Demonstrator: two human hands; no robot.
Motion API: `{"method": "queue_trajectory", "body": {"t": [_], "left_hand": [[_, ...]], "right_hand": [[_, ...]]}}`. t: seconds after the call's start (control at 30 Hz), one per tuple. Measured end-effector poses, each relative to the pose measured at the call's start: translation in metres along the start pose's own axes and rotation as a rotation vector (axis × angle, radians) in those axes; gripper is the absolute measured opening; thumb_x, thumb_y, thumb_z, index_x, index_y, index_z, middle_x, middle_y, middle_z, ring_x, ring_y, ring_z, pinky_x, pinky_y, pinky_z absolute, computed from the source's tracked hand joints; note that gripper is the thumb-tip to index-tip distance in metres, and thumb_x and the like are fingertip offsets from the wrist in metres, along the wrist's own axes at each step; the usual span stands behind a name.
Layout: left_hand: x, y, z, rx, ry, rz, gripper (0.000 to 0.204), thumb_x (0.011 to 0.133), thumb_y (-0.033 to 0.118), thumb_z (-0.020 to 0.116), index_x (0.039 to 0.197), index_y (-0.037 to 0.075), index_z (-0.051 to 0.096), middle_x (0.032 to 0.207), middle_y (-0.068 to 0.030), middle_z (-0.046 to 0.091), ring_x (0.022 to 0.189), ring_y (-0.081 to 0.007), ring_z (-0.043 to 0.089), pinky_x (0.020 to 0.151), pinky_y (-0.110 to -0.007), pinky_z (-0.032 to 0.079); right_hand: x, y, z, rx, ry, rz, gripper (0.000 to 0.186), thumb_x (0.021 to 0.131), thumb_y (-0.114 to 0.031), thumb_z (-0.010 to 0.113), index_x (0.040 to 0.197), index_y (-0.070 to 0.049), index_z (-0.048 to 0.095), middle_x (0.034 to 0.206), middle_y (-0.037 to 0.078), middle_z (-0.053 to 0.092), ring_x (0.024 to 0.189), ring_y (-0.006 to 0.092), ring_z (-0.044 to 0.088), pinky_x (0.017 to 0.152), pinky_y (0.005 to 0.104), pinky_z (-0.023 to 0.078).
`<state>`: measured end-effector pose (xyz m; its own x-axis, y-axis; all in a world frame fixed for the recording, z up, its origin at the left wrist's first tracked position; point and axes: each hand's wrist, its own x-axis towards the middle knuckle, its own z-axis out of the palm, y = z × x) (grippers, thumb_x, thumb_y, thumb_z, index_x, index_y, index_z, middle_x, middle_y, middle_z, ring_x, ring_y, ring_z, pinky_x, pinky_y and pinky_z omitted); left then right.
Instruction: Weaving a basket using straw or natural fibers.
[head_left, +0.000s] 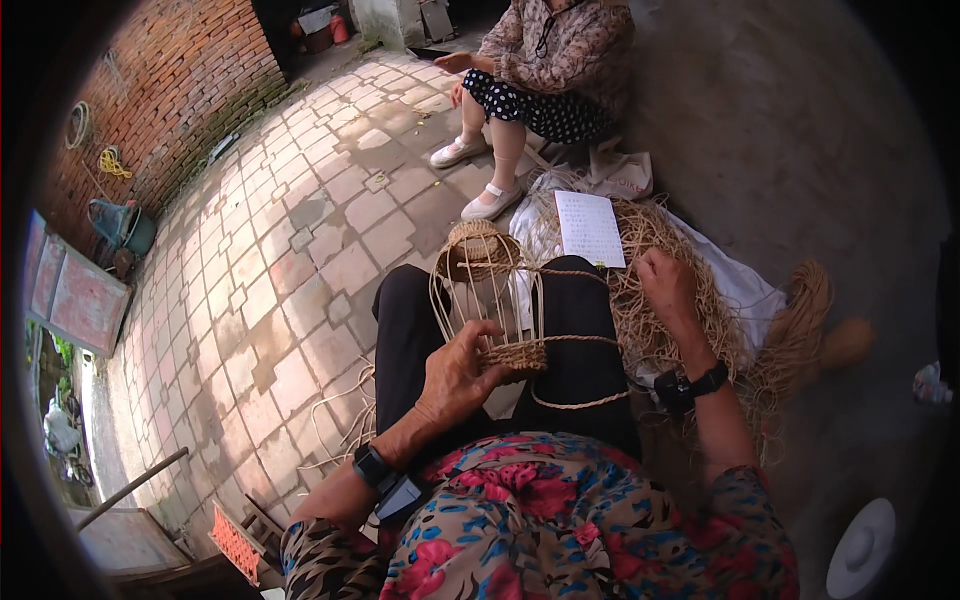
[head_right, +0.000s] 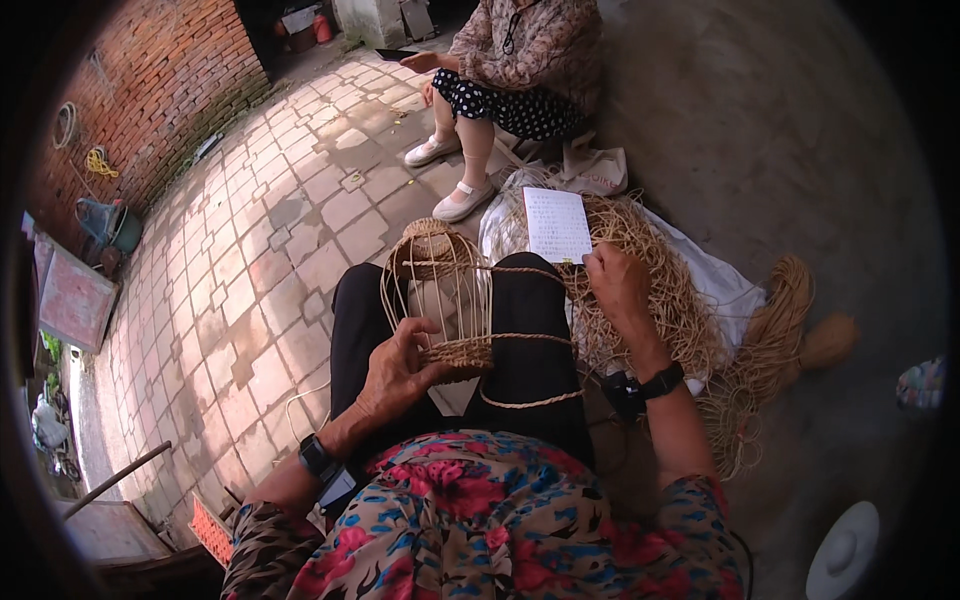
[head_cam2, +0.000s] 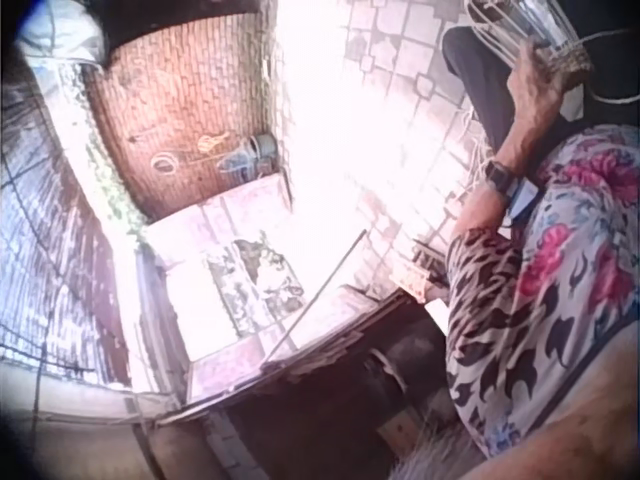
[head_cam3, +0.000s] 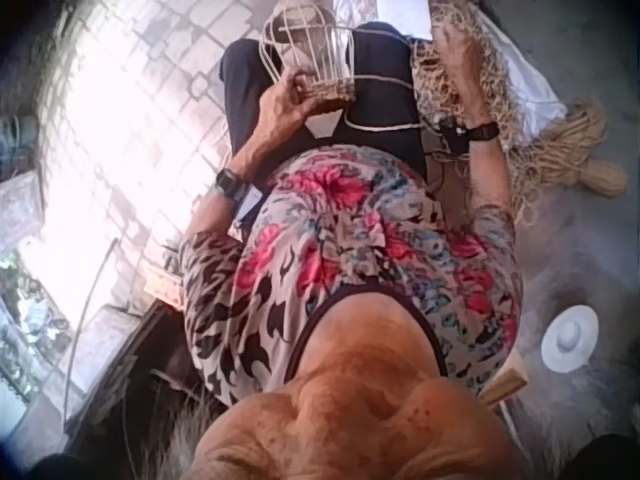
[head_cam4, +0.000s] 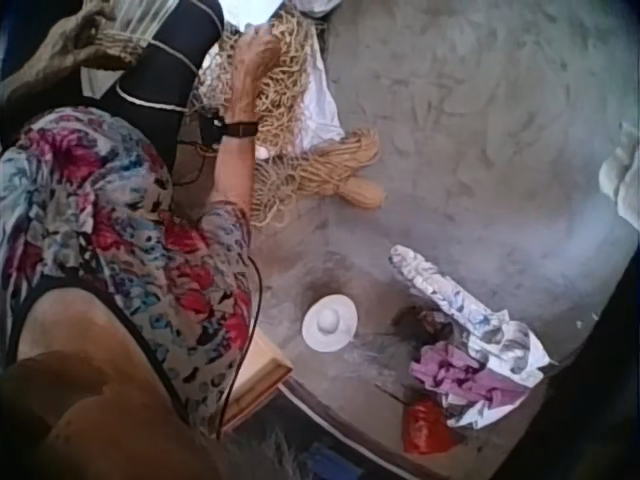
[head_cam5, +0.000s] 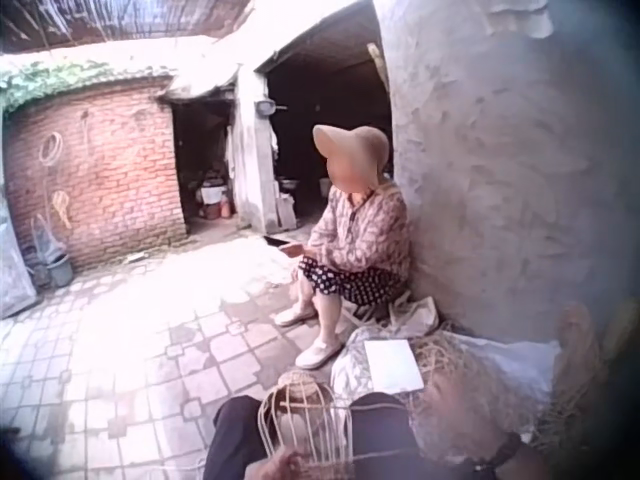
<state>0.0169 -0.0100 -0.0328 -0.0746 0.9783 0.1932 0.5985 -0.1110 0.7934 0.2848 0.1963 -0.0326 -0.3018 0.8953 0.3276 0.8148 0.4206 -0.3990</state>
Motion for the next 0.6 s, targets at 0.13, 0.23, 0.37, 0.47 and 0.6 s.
{"method": "queue_trajectory", "body": {"t": [0.13,0.23,0.37,0.47,0.6], "left_hand": [[-0.004,0.001,0.007,0.004,-0.015,-0.012,0.046,0.076,0.017,0.075,0.112,0.008,0.048,0.080,-0.0093,0.059,0.069,-0.0234,0.059,0.063,-0.033,0.048],[0.002,0.003,0.005,-0.066,-0.032,-0.066,0.044,0.075,0.018,0.075,0.111,0.009,0.050,0.082,-0.0113,0.061,0.075,-0.0297,0.064,0.066,-0.037,0.050],[-0.001,0.004,0.002,-0.075,-0.017,-0.051,0.048,0.076,0.015,0.076,0.114,0.007,0.046,0.081,-0.0049,0.058,0.059,-0.0096,0.050,0.056,-0.026,0.045],[-0.003,-0.001,0.001,-0.017,0.023,-0.012,0.049,0.076,0.014,0.076,0.114,0.008,0.046,0.081,-0.0046,0.057,0.058,-0.0087,0.049,0.055,-0.025,0.044],[-0.004,-0.003,0.002,-0.045,0.028,-0.004,0.050,0.075,0.013,0.076,0.114,0.007,0.046,0.082,-0.0045,0.056,0.057,-0.0095,0.047,0.054,-0.026,0.043]], "right_hand": [[-0.021,-0.060,-0.012,0.281,-0.260,-0.124,0.035,0.088,-0.033,0.061,0.110,-0.005,0.059,0.065,0.019,0.062,0.065,0.0376,0.063,0.061,0.0462,0.048],[-0.017,-0.077,0.020,0.192,-0.301,-0.261,0.034,0.088,-0.032,0.062,0.108,-0.005,0.057,0.068,0.022,0.063,0.068,0.0388,0.064,0.063,0.0466,0.049],[-0.009,-0.054,0.039,0.255,-0.237,-0.236,0.025,0.090,-0.027,0.059,0.080,-0.004,0.063,0.063,0.017,0.061,0.063,0.0364,0.063,0.058,0.0453,0.048],[-0.007,-0.022,0.001,-0.071,-0.036,-0.094,0.030,0.086,-0.032,0.064,0.091,-0.002,0.065,0.062,0.016,0.062,0.054,0.0280,0.062,0.052,0.0400,0.048],[-0.076,-0.051,-0.008,0.859,-0.885,0.270,0.037,0.088,-0.037,0.065,0.101,-0.002,0.063,0.059,0.003,0.057,0.045,0.0094,0.052,0.043,0.0255,0.041]]}}
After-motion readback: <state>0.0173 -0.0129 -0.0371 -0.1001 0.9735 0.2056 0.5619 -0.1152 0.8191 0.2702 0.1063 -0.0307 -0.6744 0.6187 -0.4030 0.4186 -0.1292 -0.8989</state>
